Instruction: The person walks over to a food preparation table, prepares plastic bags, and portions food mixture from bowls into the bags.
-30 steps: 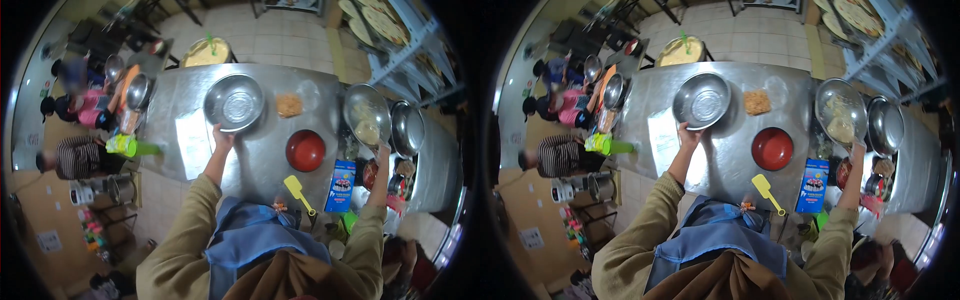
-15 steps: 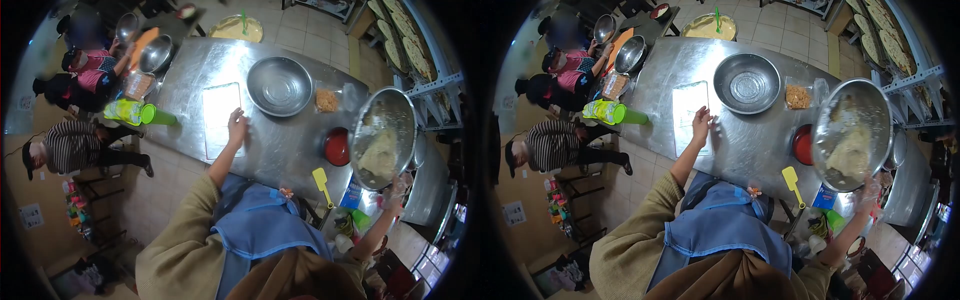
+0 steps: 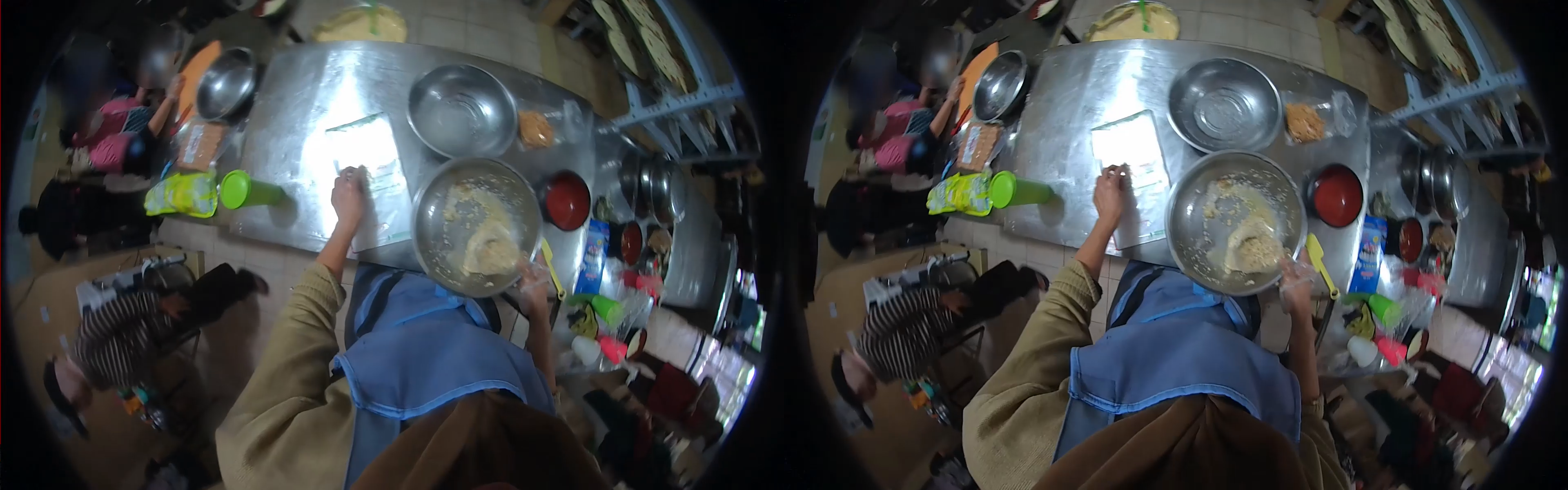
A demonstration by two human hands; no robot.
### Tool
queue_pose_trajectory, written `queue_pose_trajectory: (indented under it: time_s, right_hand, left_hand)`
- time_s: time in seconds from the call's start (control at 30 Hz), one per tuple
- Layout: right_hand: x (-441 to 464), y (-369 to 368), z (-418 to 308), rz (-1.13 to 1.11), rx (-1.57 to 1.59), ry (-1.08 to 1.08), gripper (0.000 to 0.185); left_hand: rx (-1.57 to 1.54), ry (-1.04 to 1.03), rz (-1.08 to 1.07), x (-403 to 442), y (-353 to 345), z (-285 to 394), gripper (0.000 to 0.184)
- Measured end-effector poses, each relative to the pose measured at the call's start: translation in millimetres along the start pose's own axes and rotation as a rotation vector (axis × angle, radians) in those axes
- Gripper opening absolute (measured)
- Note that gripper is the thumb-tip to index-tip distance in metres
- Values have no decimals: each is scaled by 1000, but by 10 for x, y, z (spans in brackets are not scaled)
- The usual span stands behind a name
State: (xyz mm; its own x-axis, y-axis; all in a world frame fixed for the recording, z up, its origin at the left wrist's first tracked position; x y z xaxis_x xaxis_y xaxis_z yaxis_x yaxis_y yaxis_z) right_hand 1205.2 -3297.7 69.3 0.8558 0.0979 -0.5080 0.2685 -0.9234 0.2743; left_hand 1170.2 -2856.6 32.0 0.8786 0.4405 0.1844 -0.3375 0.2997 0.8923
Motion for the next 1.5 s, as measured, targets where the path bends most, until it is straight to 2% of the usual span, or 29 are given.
queue_pose_trajectory:
  time_s: [0.03, 0.07, 0.13, 0.23, 0.3, 0.4, 0.47, 0.57, 0.67, 0.77, 0.83, 0.93, 0.97, 1.07, 1.17, 1.23, 1.27, 1.37, 1.43, 1.5]
  right_hand:
    - [27, -41, 147, 21, 113, -29, 39]
    - [41, -74, 238, 46, 228, -56, 40]
    - [-46, -126, 160, 100, 263, -167, 41]
    - [137, -81, 490, 165, 25, -86, 39]
    - [175, -69, 557, 181, 30, -94, 38]
    - [172, -58, 529, 213, 11, -55, 38]
    - [93, -92, 309, 201, 56, -114, 36]
    - [184, -95, 386, 140, 15, 57, 50]
    - [211, -92, 553, 110, 147, -68, 48]
    - [77, -148, 321, 57, 144, -249, 47]
    - [99, -135, 377, 65, 138, -245, 45]
    - [105, -141, 356, 71, 120, -248, 43]
    - [94, -136, 349, 76, 112, -252, 43]
    - [149, -122, 447, 83, 171, -176, 43]
    - [68, -130, 270, 77, 54, -271, 46]
    - [38, -121, 183, 117, 106, -211, 36]
    - [28, -124, 149, 135, 132, -178, 32]
    - [124, 87, 413, 219, -285, -162, 37]
    - [53, 304, 185, 426, -715, 246, 43]
    - [69, 335, -131, 329, -295, 166, 45]
  left_hand:
    - [50, -34, 33, 17, -75, -84, 25]
    - [40, -73, 30, 27, -72, -75, 28]
    - [17, -59, -5, 31, -27, 4, 30]
    - [7, -100, 17, 38, -1, 10, 26]
    - [2, -137, 71, 50, 11, 13, 22]
    - [-82, -160, 40, 68, 8, 61, 15]
    - [-75, -179, 46, 89, 3, 108, 11]
    - [-46, -195, 53, 117, -34, 98, 10]
    - [21, -236, 48, 147, -83, 12, 10]
    - [81, -274, 21, 147, 81, 48, 9]
    - [78, -291, 5, 179, 317, 140, 8]
    - [-47, -239, -64, 194, 550, 145, 8]
    - [-95, -127, -136, 215, 612, 111, 9]
    - [-333, -83, -30, 244, 923, 149, 11]
    - [-367, -92, 103, 248, 1266, 274, 15]
    - [-339, -63, 151, 262, 1479, 295, 16]
    - [-420, -47, 176, 274, 1537, 285, 16]
    - [-701, -12, 251, 282, 1754, 250, 15]
    - [-841, 64, 234, 252, 1843, 281, 14]
    - [-952, 159, 227, 188, 1819, 76, 14]
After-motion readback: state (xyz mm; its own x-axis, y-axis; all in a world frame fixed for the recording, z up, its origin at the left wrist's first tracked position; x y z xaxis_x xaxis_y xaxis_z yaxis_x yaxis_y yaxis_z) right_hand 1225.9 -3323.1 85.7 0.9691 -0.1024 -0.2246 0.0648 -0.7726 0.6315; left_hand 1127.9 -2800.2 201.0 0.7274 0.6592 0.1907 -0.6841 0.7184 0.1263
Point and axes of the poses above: each hand's wrist, its own x-axis towards the middle knuckle, its own y-axis out of the back of the hand, z = x × y, the point moved 8 cm from there along x, towards the middle knuckle, and after that the axes turned 8 degrees about -y, right-handed, at the moved point
